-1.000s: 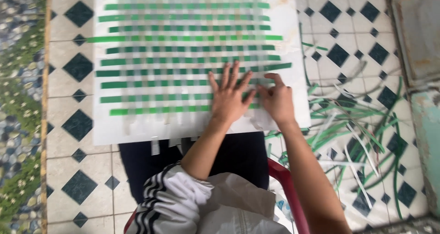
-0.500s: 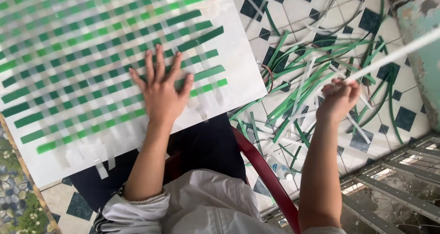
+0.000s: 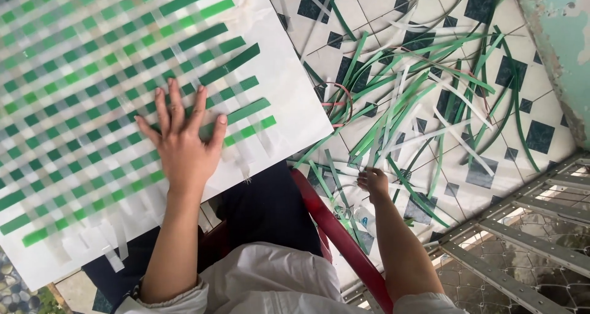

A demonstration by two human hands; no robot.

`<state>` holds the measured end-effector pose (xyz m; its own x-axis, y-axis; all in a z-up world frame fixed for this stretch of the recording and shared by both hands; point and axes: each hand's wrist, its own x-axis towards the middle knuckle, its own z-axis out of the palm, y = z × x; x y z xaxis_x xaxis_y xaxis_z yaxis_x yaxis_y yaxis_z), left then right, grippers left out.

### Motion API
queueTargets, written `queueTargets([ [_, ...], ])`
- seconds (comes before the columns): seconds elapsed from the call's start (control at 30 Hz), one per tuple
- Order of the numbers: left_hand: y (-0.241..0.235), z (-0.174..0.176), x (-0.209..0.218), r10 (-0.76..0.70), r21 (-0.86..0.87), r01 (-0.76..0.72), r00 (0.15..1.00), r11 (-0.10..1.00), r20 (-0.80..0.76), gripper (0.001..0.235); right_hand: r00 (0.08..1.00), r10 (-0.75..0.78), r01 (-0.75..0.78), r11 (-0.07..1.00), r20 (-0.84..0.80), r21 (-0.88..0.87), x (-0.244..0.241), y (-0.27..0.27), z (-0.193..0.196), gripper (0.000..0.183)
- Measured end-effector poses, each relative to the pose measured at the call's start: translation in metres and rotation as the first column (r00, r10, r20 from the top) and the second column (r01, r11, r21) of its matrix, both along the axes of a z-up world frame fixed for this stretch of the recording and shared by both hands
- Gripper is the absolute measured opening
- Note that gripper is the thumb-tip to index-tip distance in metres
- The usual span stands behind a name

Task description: A person is weaving green and white plastic strips into a grid pattern on a white board, likely as part of a manual assembly or finishing process.

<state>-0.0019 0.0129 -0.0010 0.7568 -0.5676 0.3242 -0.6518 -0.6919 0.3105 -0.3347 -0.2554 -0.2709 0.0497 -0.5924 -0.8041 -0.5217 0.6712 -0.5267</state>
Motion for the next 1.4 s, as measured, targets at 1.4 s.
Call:
queueTargets([
  [1.4, -0.008, 0.005, -0.002, -0.048, 0.046, 0.048, 0.999, 0.998, -0.011, 0.055, 0.956, 0.200, -0.265, 0.902, -0.216, -0.340, 0.014, 0.027, -0.013, 0.031],
])
